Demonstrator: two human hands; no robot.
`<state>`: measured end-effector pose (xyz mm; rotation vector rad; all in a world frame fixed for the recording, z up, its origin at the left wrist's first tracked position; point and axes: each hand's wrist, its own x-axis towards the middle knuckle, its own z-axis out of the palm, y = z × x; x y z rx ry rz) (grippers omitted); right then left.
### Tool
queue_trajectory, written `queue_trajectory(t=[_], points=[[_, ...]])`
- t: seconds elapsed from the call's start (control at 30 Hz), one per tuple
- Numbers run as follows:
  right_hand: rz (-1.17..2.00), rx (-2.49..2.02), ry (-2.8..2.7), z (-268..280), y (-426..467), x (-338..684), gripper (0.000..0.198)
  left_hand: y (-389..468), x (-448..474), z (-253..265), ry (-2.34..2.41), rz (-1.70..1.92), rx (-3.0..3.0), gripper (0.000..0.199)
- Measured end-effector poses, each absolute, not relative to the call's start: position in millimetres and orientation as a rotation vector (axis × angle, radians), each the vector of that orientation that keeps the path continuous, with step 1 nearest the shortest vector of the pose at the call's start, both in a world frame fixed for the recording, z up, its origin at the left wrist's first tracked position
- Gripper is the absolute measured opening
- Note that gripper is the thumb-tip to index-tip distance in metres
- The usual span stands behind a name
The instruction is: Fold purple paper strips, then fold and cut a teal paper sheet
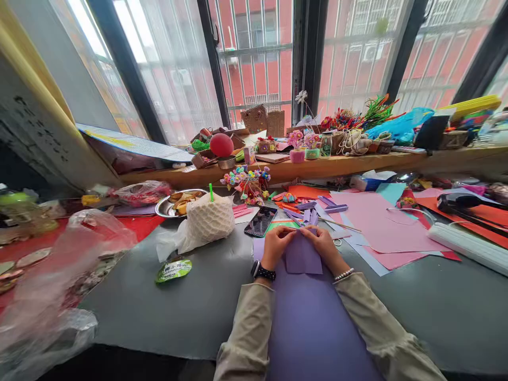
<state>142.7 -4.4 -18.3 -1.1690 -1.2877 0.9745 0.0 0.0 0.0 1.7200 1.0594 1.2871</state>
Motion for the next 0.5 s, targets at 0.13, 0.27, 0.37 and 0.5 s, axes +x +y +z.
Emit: queue_trajectory(t=[0.13, 0.27, 0.37, 0.5], points=[[0.992, -1.162, -1.276, -15.2, -7.9, 141.4, 0.031, -0.8, 0.4, 0.4, 1.064, 1.301, 1.748, 0.015], [1.048, -1.143, -1.233, -13.4, -10.3, 140.7, 0.032, 0.6, 0.5, -1.5, 1.044, 1.334, 1.759, 0.014], [1.066, -1.124, -1.222, -13.1, -11.1, 140.7, 0.031, 1.2, 0.3, -2.4, 1.041, 1.338, 1.773, 0.014], [1.087, -1.113, -1.205, -13.3, -11.4, 140.4, 0.031, 0.8, 0.2, -2.1, 1.041, 1.338, 1.789, 0.015]])
